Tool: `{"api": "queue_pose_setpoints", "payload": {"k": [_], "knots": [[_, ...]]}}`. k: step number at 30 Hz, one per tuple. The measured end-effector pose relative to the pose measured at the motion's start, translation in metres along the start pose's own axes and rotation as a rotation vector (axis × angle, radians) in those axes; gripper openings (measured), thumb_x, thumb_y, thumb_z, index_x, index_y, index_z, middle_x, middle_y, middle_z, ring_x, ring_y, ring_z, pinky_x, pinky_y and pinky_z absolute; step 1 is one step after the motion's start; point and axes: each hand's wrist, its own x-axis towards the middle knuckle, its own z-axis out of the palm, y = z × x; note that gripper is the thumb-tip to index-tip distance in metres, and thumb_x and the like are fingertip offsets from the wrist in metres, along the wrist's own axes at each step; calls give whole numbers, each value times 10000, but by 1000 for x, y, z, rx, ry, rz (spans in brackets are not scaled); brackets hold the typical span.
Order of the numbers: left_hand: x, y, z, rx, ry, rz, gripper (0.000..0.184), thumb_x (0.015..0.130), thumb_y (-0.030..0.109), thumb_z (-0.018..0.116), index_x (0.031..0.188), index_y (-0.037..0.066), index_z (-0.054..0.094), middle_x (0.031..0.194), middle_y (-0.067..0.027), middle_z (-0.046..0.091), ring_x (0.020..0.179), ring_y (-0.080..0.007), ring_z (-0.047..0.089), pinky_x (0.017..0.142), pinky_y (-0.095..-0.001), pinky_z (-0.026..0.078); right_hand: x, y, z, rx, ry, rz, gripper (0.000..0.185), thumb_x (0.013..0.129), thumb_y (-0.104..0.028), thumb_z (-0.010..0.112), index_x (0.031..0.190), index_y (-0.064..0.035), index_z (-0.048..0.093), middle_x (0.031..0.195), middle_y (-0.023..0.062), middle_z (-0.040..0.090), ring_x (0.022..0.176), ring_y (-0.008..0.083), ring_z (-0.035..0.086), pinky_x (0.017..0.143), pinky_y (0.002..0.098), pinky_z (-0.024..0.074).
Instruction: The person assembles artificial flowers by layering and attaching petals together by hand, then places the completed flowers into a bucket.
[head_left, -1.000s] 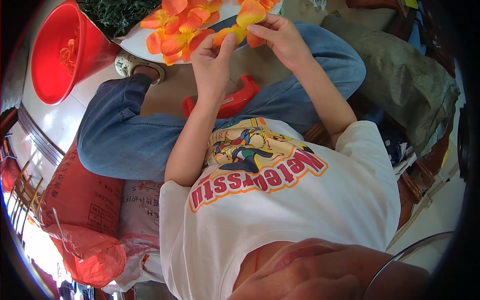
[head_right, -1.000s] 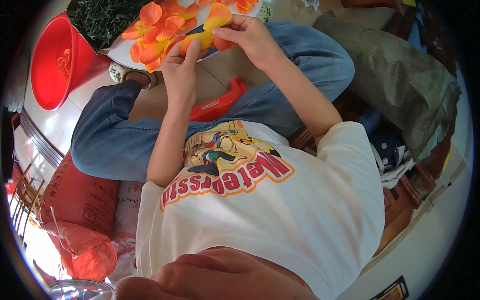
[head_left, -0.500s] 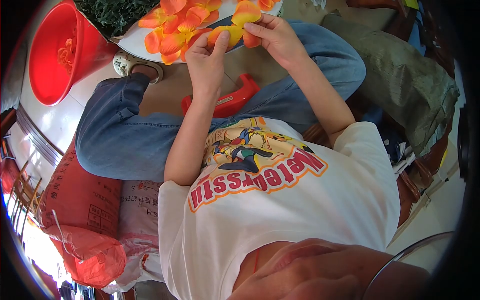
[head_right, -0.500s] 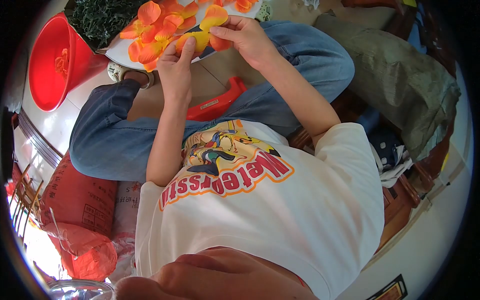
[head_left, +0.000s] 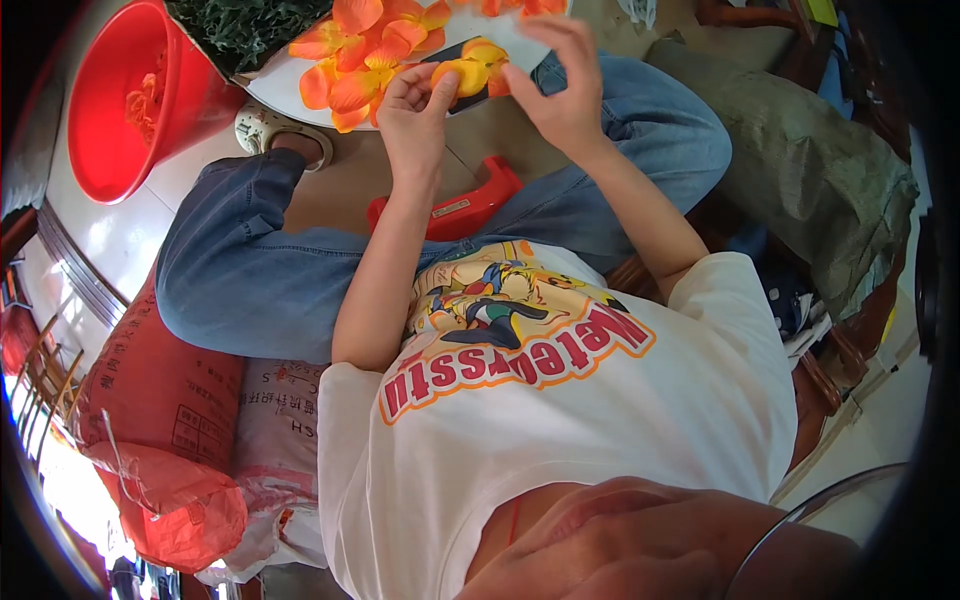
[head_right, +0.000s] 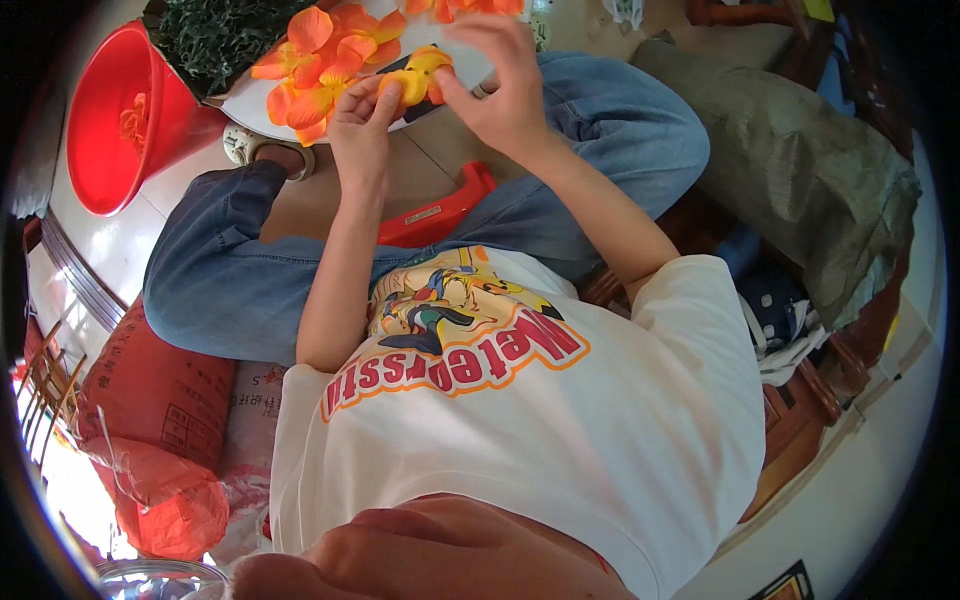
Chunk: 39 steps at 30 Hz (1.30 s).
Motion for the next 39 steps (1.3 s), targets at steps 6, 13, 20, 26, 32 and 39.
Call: {"api": "queue_pose_setpoints", "payload": {"k": [6, 13, 20, 26, 32, 39], "knots": [[-34, 17, -22, 113, 70, 185, 186, 871, 45, 684, 1044, -1, 633, 942, -47, 652, 850, -94, 617, 767, -240, 508, -6, 4, 4, -49, -243, 5, 160, 744, -56, 730, 891, -56, 666, 894, 85, 641, 915, 293, 593, 829, 383, 470], [-133, 171, -153, 1083, 703, 1003, 96, 818, 16, 691, 909, 37, 666, 871, -83, 683, 832, -217, 652, 772, -307, 512, -10, 12, 15, -44, -258, -56, 113, 828, -15, 701, 938, -17, 674, 947, 98, 654, 913, 282, 597, 828, 381, 465], [-297, 323, -384, 1108, 1733, 1041, 230, 914, 95, 598, 1104, -26, 645, 1045, -100, 659, 949, -215, 630, 826, -344, 510, -12, 12, 14, -31, -279, -65, 116, 870, -36, 670, 977, 10, 669, 955, 104, 653, 893, 253, 602, 797, 359, 479], [-372, 304, -618, 1510, 1520, -42, 448, 807, 223, 675, 1216, 46, 631, 1102, -222, 669, 1012, -286, 664, 871, -367, 514, -15, 9, 13, 30, -312, 30, 125, 898, -50, 649, 991, 33, 658, 958, 115, 648, 899, 254, 610, 831, 347, 480], [-369, 305, -633, 1761, 1365, -267, 317, 774, 260, 723, 1046, 98, 728, 874, -219, 702, 780, -283, 705, 683, -375, 543, -13, 11, 12, 55, -330, 76, 128, 912, -59, 635, 995, 37, 654, 965, 111, 651, 914, 239, 619, 854, 336, 475], [-415, 331, -629, 662, 1576, 369, 170, 888, 123, 649, 1027, 33, 690, 778, -57, 667, 664, -141, 636, 611, -264, 529, -12, 9, 15, 67, -307, 22, 99, 895, -26, 642, 969, 40, 649, 935, 102, 645, 885, 235, 620, 817, 324, 482]]}}
